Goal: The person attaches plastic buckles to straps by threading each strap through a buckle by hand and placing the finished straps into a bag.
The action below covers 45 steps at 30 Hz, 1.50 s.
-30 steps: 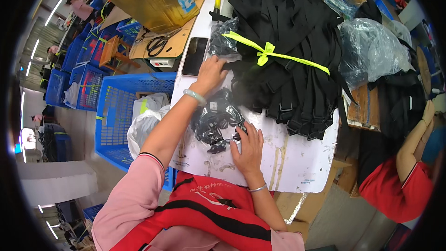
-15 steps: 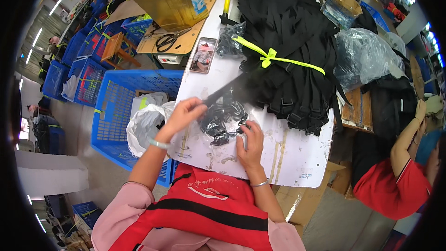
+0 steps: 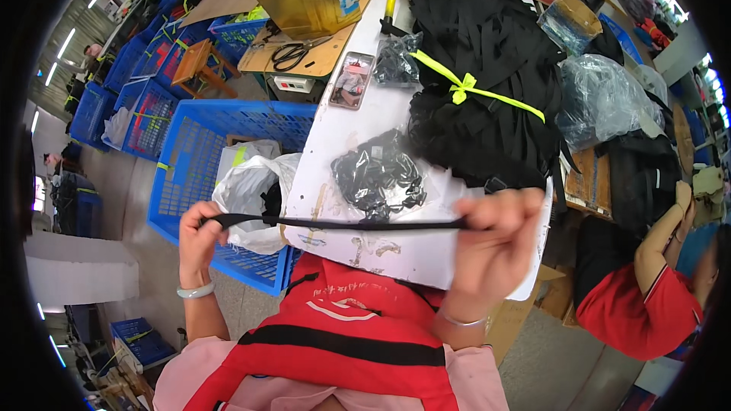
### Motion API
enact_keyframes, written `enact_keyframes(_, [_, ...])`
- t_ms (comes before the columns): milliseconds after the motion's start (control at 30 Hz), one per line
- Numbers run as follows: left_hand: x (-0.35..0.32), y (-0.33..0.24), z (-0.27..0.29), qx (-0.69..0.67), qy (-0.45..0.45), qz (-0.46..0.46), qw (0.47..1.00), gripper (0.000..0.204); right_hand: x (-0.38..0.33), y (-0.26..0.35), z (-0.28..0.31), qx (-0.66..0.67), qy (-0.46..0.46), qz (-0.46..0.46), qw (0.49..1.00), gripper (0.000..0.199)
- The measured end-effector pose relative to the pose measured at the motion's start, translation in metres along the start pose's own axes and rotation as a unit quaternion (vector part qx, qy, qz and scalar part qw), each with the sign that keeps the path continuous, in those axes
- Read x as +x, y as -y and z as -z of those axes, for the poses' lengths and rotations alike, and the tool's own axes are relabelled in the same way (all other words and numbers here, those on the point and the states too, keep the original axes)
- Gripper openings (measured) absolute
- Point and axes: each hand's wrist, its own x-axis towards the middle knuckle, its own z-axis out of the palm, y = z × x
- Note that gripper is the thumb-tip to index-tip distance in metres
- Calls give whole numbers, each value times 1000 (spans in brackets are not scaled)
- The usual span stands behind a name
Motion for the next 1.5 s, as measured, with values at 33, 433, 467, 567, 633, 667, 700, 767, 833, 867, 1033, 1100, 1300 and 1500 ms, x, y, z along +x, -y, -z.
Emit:
enact_keyframes(33, [-1,9,7,-72,-60,37,995,9,4,11,12,-28,-21,40,999,12])
enact_keyframes(433, [34,89,-58,-469,-168,90,862,16,-80,48,135,-578,-317,-68,749,31])
enact_keyframes(467, [35,80,-80,-470,-144,94,866,16,-91,41,130,-628,-219,-176,726,34])
enact_keyframes(567, [30,36,-146,-322,-64,42,944,12,-108,-9,101,-310,-19,-531,789,42])
enact_keyframes(633, [23,27,-173,-319,6,-17,947,13,-113,-55,80,-199,93,-522,824,59])
enact_keyframes(667, [18,28,-177,-317,10,-12,948,13,-109,-72,66,-127,61,-513,847,64])
enact_keyframes(700, [14,27,-180,-320,-11,-5,947,13,-102,-83,57,-52,31,-502,863,70])
enact_keyframes(767, [16,30,-178,-316,-36,-16,948,14,-103,-90,67,-65,-67,-346,933,73])
enact_keyframes(833, [18,37,-165,-348,-114,-1,931,13,-100,-72,89,-64,-179,-198,962,47])
enact_keyframes(867, [19,44,-157,-347,-116,0,931,13,-93,-57,97,-48,-242,-158,956,32])
enact_keyframes(1033, [37,100,-120,-301,-248,31,920,16,-93,44,156,-174,-463,71,866,20])
enact_keyframes(1100, [51,103,-137,-193,-178,83,961,20,-107,76,166,-220,-359,61,905,22])
enact_keyframes(1300, [89,130,-203,392,193,-161,885,19,-101,39,137,-512,-298,-115,798,55])
enact_keyframes(1500, [96,140,-214,533,191,-128,814,30,-121,-9,160,-647,-173,-196,717,48])
